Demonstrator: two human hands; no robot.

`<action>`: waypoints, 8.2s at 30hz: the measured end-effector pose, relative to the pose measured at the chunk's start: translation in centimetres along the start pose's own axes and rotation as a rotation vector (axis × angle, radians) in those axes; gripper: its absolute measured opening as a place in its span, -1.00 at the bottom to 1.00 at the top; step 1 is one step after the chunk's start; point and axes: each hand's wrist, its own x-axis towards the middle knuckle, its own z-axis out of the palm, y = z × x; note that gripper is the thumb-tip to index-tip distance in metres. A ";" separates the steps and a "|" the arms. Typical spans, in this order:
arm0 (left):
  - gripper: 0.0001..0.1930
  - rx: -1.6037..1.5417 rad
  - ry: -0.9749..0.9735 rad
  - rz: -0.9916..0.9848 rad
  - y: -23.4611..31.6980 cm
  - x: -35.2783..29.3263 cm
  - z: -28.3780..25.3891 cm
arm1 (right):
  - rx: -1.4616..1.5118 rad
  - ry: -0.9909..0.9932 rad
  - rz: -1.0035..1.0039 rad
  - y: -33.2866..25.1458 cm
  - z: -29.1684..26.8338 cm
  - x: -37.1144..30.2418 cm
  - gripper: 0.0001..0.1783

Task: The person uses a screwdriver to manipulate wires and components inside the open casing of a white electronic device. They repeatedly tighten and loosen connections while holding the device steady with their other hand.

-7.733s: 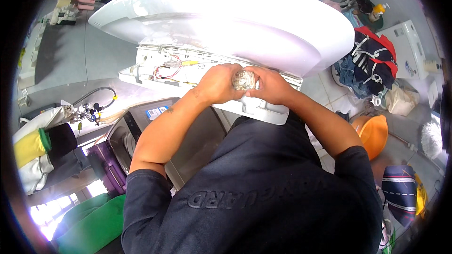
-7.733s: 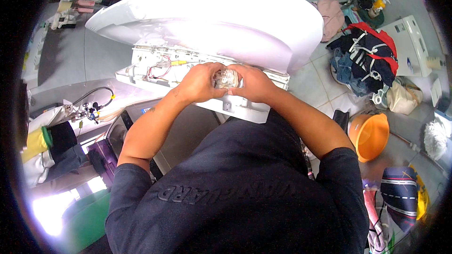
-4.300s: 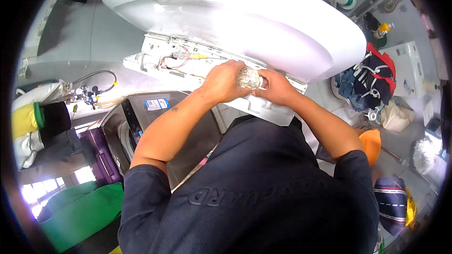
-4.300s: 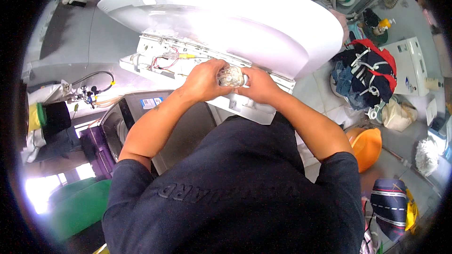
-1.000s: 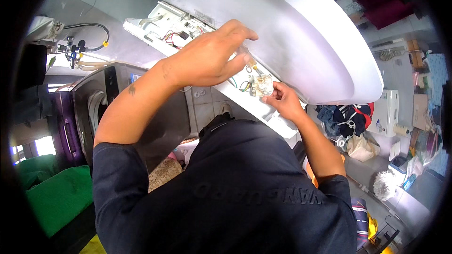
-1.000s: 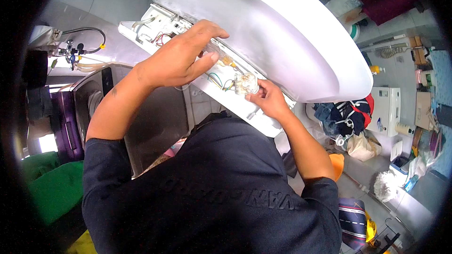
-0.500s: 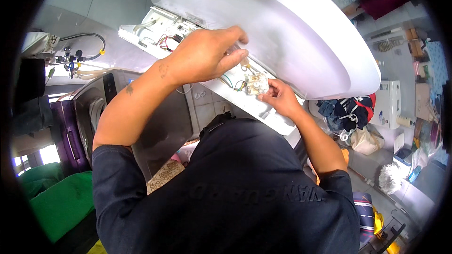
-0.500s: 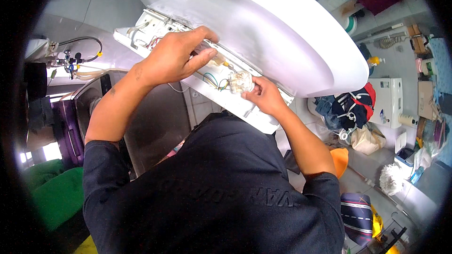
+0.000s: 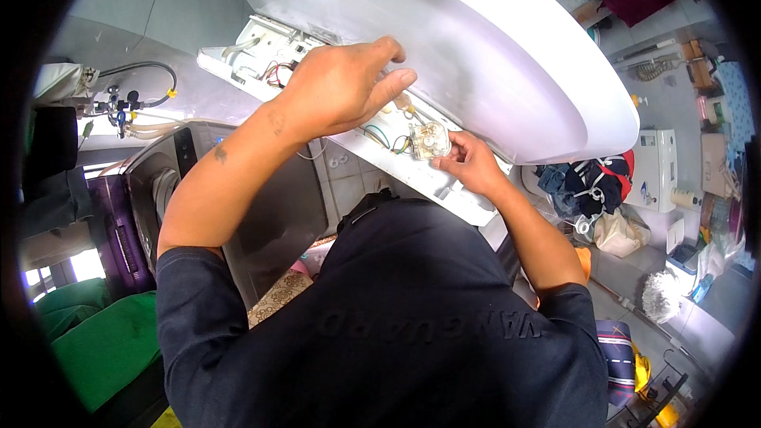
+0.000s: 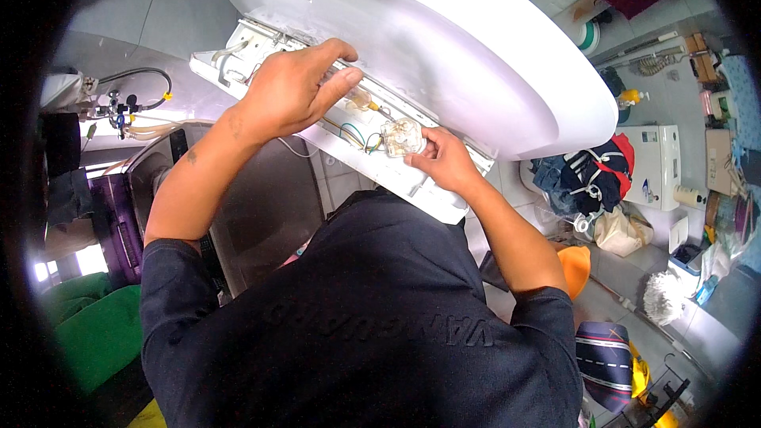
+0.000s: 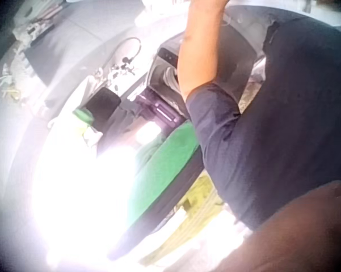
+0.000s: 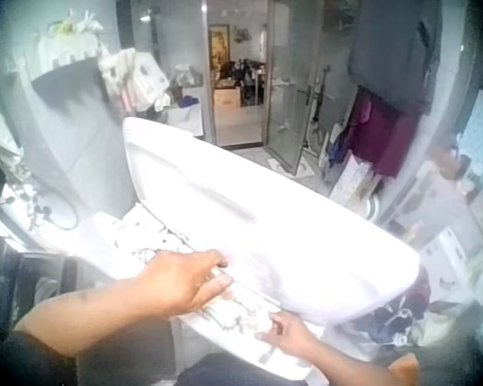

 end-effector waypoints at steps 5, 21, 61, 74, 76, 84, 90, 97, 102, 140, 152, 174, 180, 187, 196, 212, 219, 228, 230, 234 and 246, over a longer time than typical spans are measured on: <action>-0.62 -0.077 0.160 0.224 -1.4 -0.4 1.0 | -0.036 -0.007 -0.002 -1.3 0.0 -0.2 -0.55; -0.61 0.021 0.075 0.035 -0.2 -0.6 0.2 | -0.024 0.003 -0.008 0.0 0.1 0.1 -0.59; -0.76 -0.014 0.084 -0.052 -0.8 -1.5 0.4 | -0.042 -0.001 -0.017 0.0 0.0 0.1 -0.46; -0.86 -0.125 0.140 0.097 0.3 -4.1 -0.3 | -0.092 -0.002 -0.020 -1.3 -0.1 -0.1 -0.43; -0.88 -0.167 0.112 0.122 0.8 -4.0 0.0 | -0.083 0.006 -0.026 -1.2 -0.1 -0.1 -0.43; -0.87 -0.098 0.082 0.187 1.2 -3.5 0.8 | -0.093 0.008 -0.007 -1.3 -0.1 -0.1 -0.44; -0.88 -0.092 0.072 0.190 1.1 -3.4 1.1 | -0.100 0.015 0.026 -1.4 0.0 -0.1 -0.39; -0.89 -0.094 0.076 0.212 0.9 -3.4 1.6 | -0.096 -0.007 0.035 -1.7 -0.1 -0.2 -0.37; -0.88 -0.089 0.092 0.202 0.8 -3.4 1.6 | -0.086 0.013 -0.019 -1.3 0.1 -0.1 -0.39; -0.70 0.116 -0.077 0.062 3.9 -2.9 0.5 | -0.109 0.041 -0.092 -1.4 0.1 -0.2 -0.53; -0.73 0.205 -0.144 0.061 4.4 -2.1 -0.4 | -0.132 0.047 -0.090 -2.0 0.0 -0.4 -0.58; -0.69 0.002 -0.014 0.211 4.1 -2.3 -0.1 | -0.074 0.010 -0.068 -0.7 0.2 0.3 -0.49; -0.66 0.070 -0.115 0.044 5.0 -1.6 -0.5 | -0.120 0.020 -0.079 -0.7 -0.1 0.3 -0.48; -0.69 0.034 0.001 0.179 3.6 -1.8 0.6 | -0.101 -0.007 -0.032 -1.0 -0.1 0.2 -0.49; -0.69 -0.020 0.062 0.259 2.4 -1.8 1.2 | -0.150 -0.018 0.003 -1.5 -0.1 0.2 -0.56; -0.75 -0.174 0.017 0.108 0.9 -5.0 -0.8 | -0.081 -0.035 0.028 -1.1 -0.3 0.2 -0.53; -0.76 -0.229 0.002 0.085 0.2 -6.1 -0.1 | -0.040 -0.011 0.011 -0.7 -0.3 0.3 -0.53; -0.77 -0.201 0.060 0.163 -0.4 -6.0 1.1 | 0.009 0.017 -0.017 -0.4 -0.1 0.4 -0.56; -0.77 -0.183 0.064 0.177 -0.5 -5.9 1.1 | 0.036 0.007 -0.012 -0.1 -0.1 0.4 -0.57; -0.77 -0.193 0.062 0.179 -0.5 -5.8 1.1 | 0.045 -0.002 -0.010 -0.1 -0.1 0.4 -0.57; -0.77 -0.193 0.073 0.184 -0.4 -5.7 1.1 | 0.018 -0.005 -0.007 -0.4 -0.2 0.3 -0.53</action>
